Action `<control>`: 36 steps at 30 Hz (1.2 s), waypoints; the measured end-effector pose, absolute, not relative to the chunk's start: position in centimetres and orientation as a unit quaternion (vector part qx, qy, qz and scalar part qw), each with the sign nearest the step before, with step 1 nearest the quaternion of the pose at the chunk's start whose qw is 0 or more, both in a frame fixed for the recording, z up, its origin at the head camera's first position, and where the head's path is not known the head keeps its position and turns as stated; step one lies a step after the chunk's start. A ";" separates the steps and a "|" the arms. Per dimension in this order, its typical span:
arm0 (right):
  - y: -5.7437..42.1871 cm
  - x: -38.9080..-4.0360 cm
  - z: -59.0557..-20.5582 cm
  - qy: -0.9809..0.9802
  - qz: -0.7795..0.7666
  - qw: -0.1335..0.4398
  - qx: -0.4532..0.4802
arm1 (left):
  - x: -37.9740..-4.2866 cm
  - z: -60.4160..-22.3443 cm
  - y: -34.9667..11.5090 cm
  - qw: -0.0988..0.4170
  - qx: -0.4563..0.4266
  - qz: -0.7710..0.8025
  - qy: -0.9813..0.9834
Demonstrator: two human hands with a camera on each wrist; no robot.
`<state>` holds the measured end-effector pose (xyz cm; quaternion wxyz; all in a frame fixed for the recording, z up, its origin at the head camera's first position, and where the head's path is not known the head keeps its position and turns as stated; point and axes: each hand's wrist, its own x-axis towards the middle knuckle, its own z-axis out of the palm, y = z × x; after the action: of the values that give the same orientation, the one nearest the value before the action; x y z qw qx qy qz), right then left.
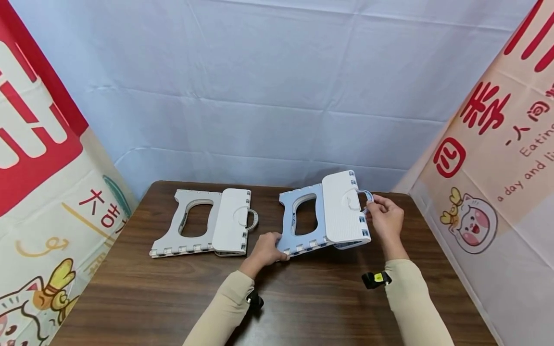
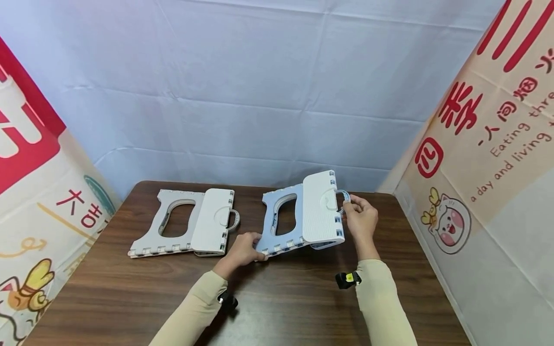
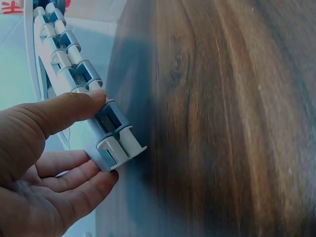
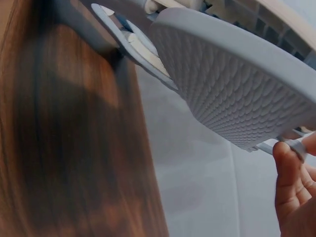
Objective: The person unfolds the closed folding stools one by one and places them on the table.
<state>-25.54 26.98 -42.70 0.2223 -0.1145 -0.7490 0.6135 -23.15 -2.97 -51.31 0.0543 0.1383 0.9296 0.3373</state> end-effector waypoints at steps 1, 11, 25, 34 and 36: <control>27.0 -25.6 -42.4 -0.753 0.610 0.218 -0.113 | -23.1 -51.3 -2.9 0.055 0.135 0.341 0.929; 27.0 -25.3 -40.8 -0.765 0.607 0.193 -0.090 | -22.7 -51.5 -2.4 0.061 0.131 0.375 0.916; 26.4 -24.2 -39.7 -0.773 0.603 0.189 -0.058 | -22.7 -51.6 -1.9 0.062 0.133 0.387 0.910; 26.1 -24.2 -39.1 -0.759 0.612 0.218 -0.047 | -22.7 -51.6 -1.3 0.069 0.139 0.380 0.912; 26.0 -24.2 -39.0 -0.756 0.614 0.223 -0.040 | -22.7 -51.6 -1.2 0.069 0.138 0.378 0.913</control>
<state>-24.19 26.04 -38.98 0.2226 -0.0401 -0.7559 0.6144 -22.70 -1.18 -51.56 0.0688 0.1382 0.9127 0.3783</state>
